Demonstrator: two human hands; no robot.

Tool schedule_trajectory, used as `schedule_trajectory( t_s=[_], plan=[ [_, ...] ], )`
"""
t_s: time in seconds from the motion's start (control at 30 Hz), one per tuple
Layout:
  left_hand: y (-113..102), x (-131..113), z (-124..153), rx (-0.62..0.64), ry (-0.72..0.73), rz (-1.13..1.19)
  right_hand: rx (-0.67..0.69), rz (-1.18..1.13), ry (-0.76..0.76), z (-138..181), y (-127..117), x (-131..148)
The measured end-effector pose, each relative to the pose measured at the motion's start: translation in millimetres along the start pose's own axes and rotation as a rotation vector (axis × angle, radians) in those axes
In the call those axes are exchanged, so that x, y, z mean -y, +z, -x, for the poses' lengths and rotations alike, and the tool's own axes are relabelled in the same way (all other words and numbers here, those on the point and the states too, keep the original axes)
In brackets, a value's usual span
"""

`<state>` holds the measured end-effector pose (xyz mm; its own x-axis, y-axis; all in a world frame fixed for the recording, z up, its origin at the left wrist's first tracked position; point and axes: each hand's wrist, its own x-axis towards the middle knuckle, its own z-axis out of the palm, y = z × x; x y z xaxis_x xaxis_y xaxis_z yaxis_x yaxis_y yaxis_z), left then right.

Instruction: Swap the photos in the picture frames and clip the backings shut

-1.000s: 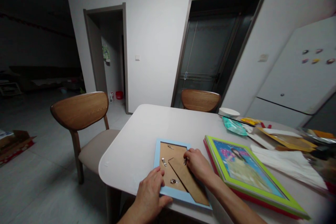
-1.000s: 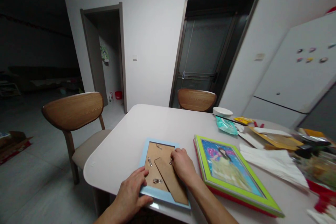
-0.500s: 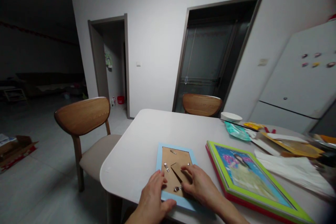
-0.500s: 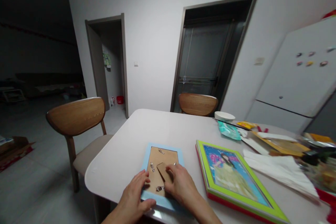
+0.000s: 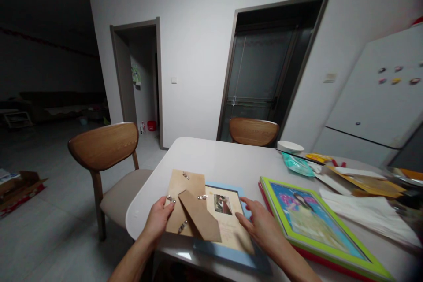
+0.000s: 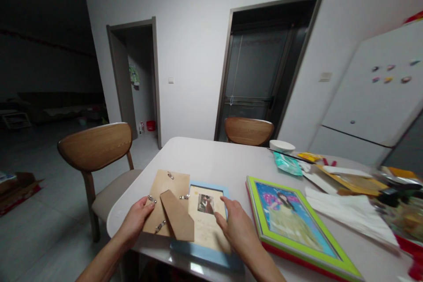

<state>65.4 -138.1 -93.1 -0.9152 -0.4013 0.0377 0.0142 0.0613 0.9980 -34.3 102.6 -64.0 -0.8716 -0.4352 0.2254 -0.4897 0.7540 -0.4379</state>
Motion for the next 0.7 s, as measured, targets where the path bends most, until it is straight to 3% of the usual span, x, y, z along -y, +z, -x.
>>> schedule_trajectory(
  t_s=[0.17, 0.33, 0.4, 0.47, 0.57, 0.63, 0.7],
  plan=[
    [-38.5, 10.7, -1.2, -0.067, -0.042, -0.22, 0.077, 0.206, 0.089, -0.8, 23.1, -33.2],
    [-34.6, 8.2, -6.1, -0.215, 0.036, -0.487, 0.034, 0.097, 0.196, -10.9, 17.5, -35.1],
    [-20.2, 4.4, -2.6, -0.219, 0.093, -0.549, 0.048, -0.148, 0.301, -12.7, 6.2, -29.6],
    [3.3, -2.2, 6.2, -0.172, 0.153, -0.583, 0.124, -0.559, 0.402, -11.5, -7.5, -18.8],
    [50.8, -18.5, 25.0, 0.021, 0.281, -0.616, 0.143, -1.072, 0.453, -6.7, -26.0, 3.9],
    [82.0, -31.8, 36.1, 0.162, 0.392, -0.59, 0.079, -1.195, 0.441, -3.9, -33.7, 17.8],
    [104.4, -44.6, 42.5, 0.198, 0.477, -0.562, 0.059, -1.216, 0.414, -1.9, -37.0, 25.9]
  ],
)
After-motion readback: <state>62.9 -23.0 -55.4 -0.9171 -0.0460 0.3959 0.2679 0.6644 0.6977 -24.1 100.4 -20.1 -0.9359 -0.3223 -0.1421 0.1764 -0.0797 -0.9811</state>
